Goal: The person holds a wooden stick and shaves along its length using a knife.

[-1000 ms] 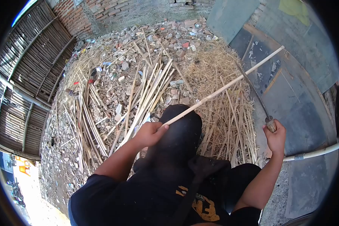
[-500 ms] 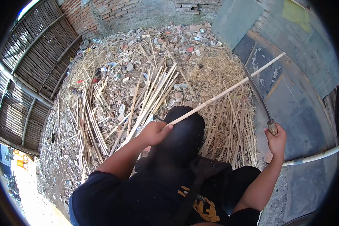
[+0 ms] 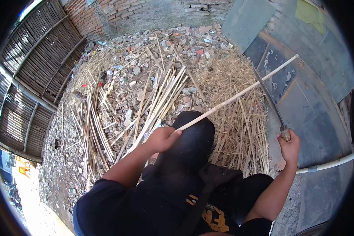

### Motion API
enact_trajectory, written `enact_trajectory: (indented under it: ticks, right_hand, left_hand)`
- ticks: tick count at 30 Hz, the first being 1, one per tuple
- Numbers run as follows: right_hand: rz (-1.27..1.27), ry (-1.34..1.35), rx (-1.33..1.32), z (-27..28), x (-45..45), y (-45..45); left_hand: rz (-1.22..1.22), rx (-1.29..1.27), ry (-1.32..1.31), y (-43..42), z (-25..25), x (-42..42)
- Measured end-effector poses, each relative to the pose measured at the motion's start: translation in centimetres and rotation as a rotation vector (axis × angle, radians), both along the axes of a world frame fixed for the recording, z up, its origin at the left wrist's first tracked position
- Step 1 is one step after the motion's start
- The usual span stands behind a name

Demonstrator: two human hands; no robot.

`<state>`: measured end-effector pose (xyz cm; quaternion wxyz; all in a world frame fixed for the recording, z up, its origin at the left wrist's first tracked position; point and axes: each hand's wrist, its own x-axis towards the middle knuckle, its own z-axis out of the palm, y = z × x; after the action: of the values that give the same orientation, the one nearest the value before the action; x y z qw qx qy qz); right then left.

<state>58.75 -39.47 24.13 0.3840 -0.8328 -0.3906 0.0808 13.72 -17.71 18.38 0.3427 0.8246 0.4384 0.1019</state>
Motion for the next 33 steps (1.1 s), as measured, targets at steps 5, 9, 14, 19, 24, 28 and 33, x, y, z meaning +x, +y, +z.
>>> enact_trajectory:
  ticks: [5,9,14,19,24,28,33]
  right_hand:
    - [0.015,0.004,0.0,-0.5,0.2,0.1]
    - [0.028,-0.011,-0.031,-0.2,-0.1,0.2]
    - [0.026,-0.03,-0.058,-0.1,-0.2,0.3]
    - [0.038,-0.051,-0.026,0.0,-0.5,0.4]
    - [0.002,-0.01,-0.096,0.2,-0.7,0.6]
    - [0.017,0.007,-0.081,0.6,-1.0,0.6]
    - [0.017,0.005,-0.089,0.6,-1.0,0.5]
  left_hand:
    - [0.016,-0.061,0.028,-0.3,1.1,0.3]
    - [0.012,-0.039,0.024,0.0,0.4,0.2]
    - [0.031,-0.078,0.014,0.0,0.0,0.1]
    - [0.023,-0.12,-0.034,0.2,-0.9,-0.4]
    - [0.066,-0.15,-0.09,0.1,-0.8,-0.2]
    - [0.072,-0.158,-0.079,-0.1,-0.3,-0.1]
    - [0.065,-0.161,-0.105,0.0,-0.7,-0.1]
